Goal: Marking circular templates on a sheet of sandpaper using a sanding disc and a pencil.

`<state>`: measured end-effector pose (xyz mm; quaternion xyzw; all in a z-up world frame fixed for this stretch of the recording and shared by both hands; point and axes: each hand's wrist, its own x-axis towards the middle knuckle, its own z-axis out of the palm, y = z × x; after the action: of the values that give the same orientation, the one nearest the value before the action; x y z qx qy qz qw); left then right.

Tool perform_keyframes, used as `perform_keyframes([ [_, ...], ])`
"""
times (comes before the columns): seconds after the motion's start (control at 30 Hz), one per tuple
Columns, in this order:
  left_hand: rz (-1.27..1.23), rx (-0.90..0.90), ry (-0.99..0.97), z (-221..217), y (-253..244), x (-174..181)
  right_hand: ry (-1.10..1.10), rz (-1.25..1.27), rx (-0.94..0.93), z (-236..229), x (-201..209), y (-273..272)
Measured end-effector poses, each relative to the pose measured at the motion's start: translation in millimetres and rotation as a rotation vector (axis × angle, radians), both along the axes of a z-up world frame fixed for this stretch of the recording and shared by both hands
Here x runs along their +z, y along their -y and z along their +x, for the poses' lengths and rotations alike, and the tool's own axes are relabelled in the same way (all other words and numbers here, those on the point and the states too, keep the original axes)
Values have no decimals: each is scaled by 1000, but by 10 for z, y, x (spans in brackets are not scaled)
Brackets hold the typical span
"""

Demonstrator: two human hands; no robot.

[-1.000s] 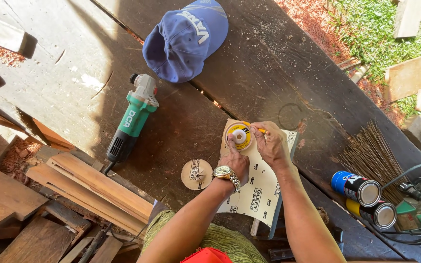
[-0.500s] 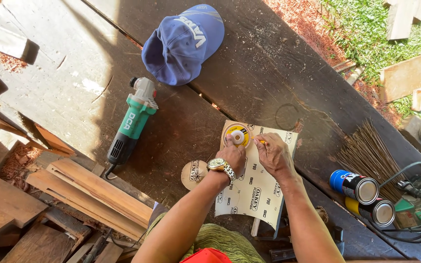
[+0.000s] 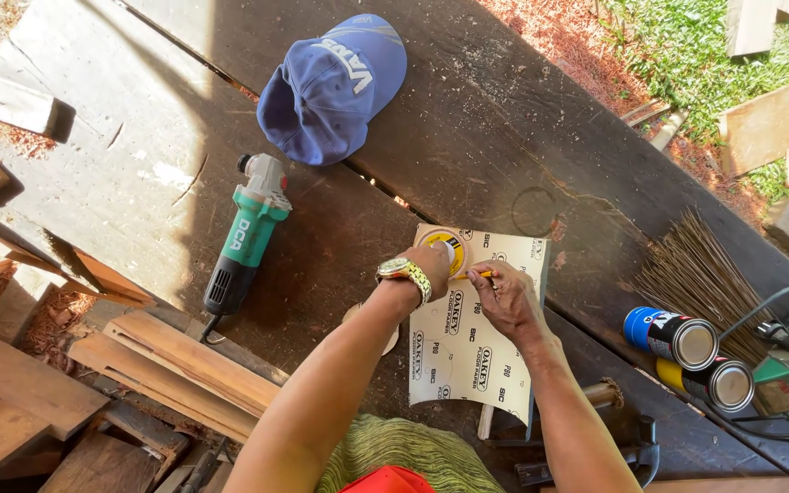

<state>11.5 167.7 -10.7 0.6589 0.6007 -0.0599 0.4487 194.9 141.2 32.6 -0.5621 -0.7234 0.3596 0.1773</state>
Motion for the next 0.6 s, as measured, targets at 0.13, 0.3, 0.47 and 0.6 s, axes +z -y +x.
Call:
perform_keyframes([
  [0.13, -32, -81, -37, -39, -139, 99, -100, -167, -62, -78, -48, 74],
  [0.3, -118, -214, -121, -15, -306, -20, -270, -99, -29, -179, -245, 169],
  [0.47, -154, -288, -172, -41, -421, -9, -284, 41, 13, -365, -117, 188],
  [0.6, -257, -183, -102, -120, -460, 242, -243, 167, 11, -424, -94, 213],
])
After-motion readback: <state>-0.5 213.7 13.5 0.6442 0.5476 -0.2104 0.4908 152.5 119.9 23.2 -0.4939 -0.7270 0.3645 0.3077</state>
